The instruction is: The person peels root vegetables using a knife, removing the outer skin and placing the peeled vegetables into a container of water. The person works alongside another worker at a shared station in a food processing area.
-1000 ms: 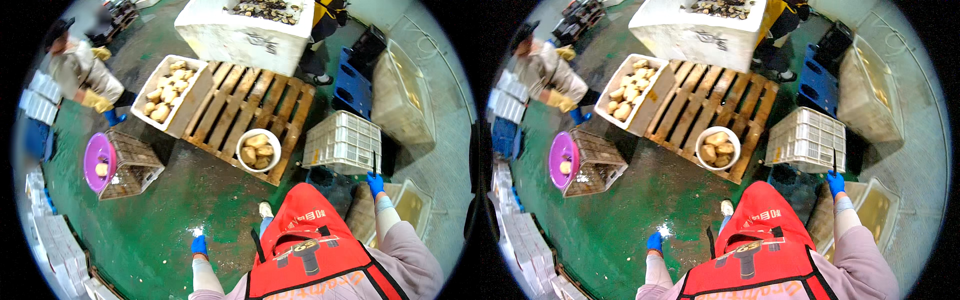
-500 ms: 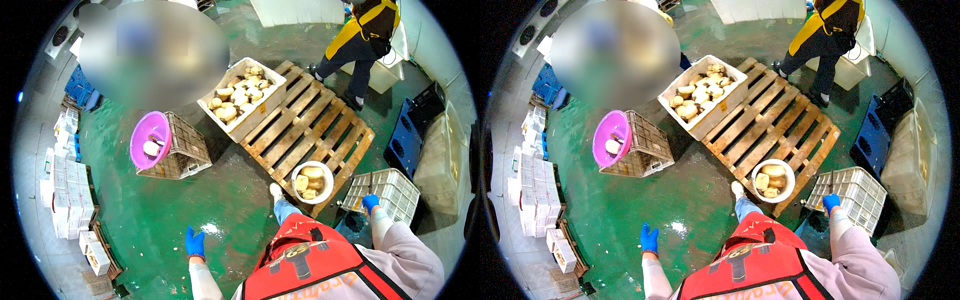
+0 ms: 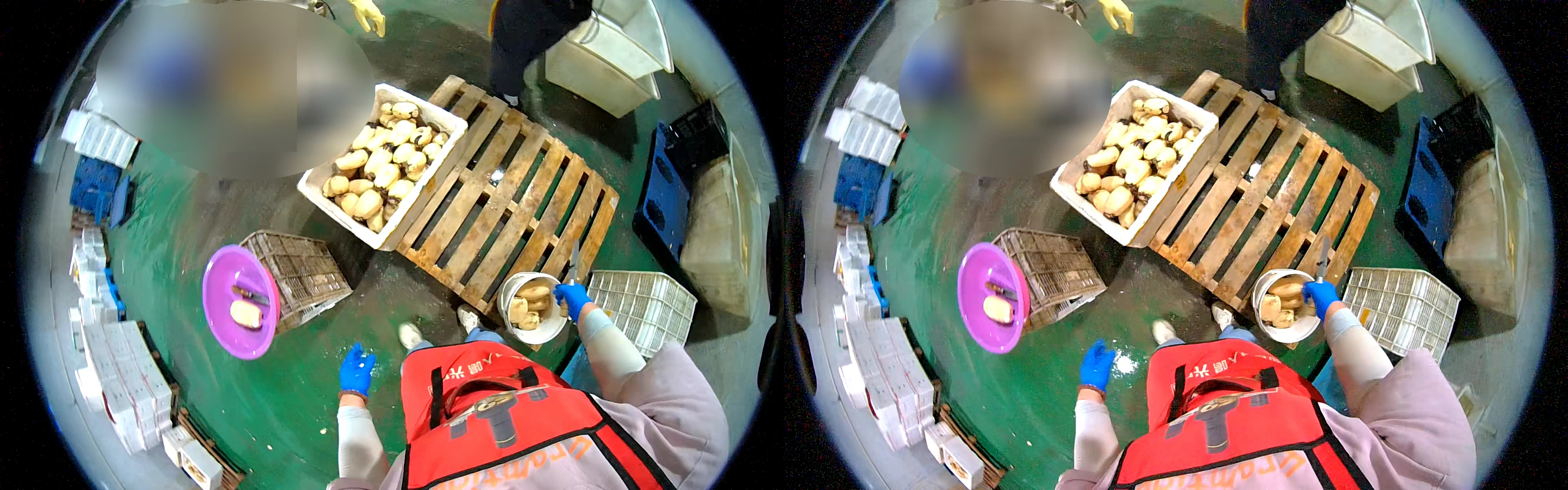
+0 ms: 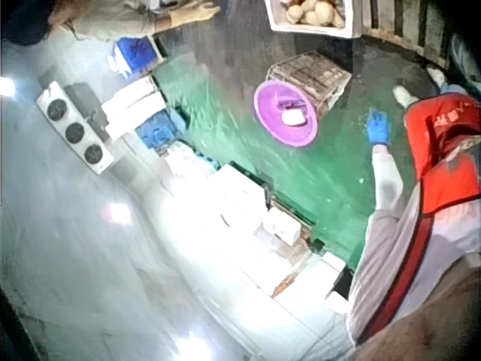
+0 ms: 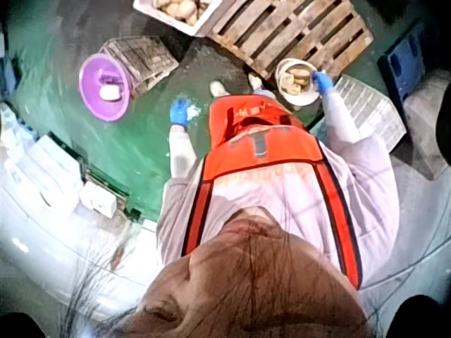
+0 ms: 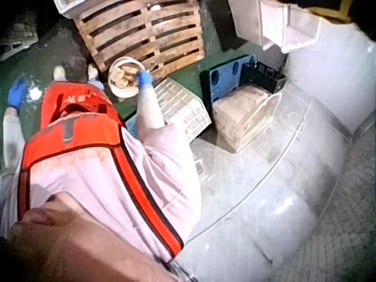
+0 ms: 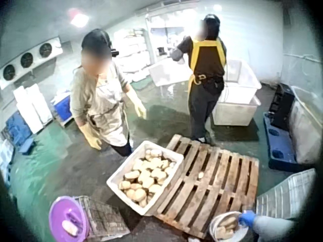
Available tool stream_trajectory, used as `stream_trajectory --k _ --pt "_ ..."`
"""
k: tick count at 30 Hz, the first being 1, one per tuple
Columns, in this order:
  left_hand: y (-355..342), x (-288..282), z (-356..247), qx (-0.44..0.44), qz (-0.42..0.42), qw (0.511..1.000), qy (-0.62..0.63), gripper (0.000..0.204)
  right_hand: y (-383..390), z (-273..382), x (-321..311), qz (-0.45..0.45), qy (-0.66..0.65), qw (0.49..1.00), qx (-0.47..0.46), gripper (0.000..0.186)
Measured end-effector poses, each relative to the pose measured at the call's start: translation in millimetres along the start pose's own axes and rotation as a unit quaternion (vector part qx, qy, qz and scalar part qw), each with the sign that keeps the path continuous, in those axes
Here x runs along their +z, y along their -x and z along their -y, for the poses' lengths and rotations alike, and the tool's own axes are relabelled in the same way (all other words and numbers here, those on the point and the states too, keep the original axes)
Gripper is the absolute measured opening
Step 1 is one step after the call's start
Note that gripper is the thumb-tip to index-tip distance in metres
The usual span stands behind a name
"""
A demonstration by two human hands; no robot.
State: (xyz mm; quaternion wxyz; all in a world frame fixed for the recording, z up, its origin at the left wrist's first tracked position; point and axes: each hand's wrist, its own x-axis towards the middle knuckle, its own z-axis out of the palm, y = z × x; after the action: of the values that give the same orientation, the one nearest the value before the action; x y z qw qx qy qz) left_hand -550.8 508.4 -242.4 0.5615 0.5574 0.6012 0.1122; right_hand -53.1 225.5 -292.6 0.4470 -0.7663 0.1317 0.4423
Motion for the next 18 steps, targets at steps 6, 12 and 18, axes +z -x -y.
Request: stream_trajectory --k 6,12,18 --pt "-165.8 -51.5 -79.4 0.078 -0.003 0.991 -0.109 0.058 -7.2 22.9 128.4 0.064 -0.216 0.974 0.013 0.022" --pt "-391.9 -23.9 -112.4 0.176 0.041 0.978 -0.099 0.065 -69.3 -29.4 261.0 0.109 -0.335 0.929 0.110 0.039" --pt "-571.1 -12.2 -122.0 0.190 -0.081 0.922 -0.327 0.076 -149.7 -67.4 400.3 0.045 -0.416 0.896 0.148 0.039"
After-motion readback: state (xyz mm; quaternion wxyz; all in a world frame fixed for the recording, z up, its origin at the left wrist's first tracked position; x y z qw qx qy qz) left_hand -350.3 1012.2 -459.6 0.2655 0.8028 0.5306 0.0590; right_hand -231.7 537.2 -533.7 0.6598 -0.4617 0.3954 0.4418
